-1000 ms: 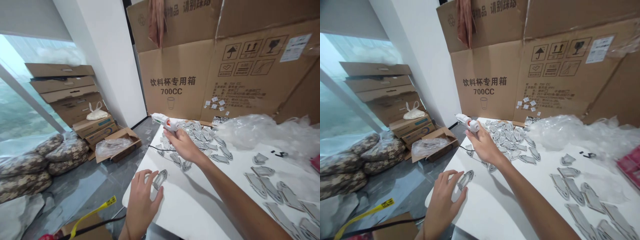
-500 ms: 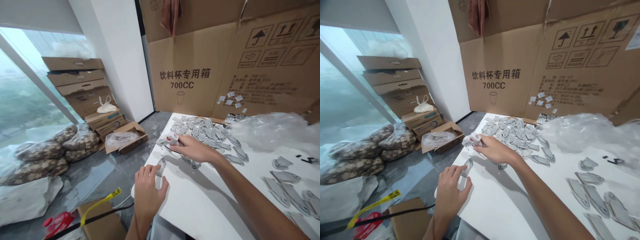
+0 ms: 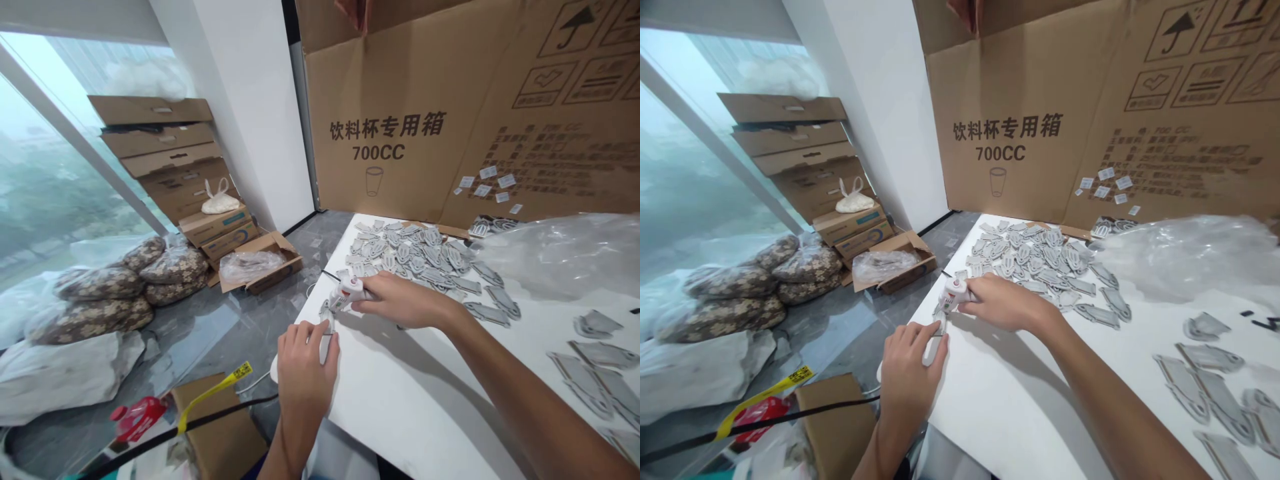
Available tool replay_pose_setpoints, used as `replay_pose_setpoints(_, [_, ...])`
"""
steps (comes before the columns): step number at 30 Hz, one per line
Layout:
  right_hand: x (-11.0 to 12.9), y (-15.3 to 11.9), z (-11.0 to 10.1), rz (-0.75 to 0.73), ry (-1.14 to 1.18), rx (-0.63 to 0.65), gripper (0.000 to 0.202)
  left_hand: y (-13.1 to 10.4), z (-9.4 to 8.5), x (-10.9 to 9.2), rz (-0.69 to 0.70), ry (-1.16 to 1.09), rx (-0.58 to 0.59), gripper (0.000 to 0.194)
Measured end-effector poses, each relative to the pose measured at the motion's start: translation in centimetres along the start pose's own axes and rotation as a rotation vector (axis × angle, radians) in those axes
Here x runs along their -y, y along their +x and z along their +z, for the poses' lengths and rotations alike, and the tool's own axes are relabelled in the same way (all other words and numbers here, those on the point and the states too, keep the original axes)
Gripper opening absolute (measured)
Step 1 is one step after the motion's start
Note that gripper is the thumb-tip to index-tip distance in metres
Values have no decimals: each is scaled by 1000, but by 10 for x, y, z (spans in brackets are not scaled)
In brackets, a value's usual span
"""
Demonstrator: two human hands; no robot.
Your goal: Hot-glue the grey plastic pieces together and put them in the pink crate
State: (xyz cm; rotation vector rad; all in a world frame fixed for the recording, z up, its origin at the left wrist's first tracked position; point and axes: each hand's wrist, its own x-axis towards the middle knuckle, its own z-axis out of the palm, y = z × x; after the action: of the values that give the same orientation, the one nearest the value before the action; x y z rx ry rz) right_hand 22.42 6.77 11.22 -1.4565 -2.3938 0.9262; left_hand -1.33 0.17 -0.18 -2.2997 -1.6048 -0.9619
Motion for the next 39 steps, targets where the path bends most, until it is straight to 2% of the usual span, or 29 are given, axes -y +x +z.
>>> replay_pose_setpoints(9, [5, -2, 4, -1, -6, 55, 18, -1, 4, 0, 17, 7, -27, 19])
replay_pose_setpoints(22, [9, -3, 9, 78, -76, 79, 20, -1, 4, -1, 21, 24, -26, 14])
replay_pose_setpoints(34, [7, -2, 13, 14, -23, 108, 19, -1, 3, -2, 25, 40, -12, 9])
replay_pose_setpoints(39, [8, -3, 10, 41, -24, 125, 22, -1, 2, -2, 23, 57, -19, 9])
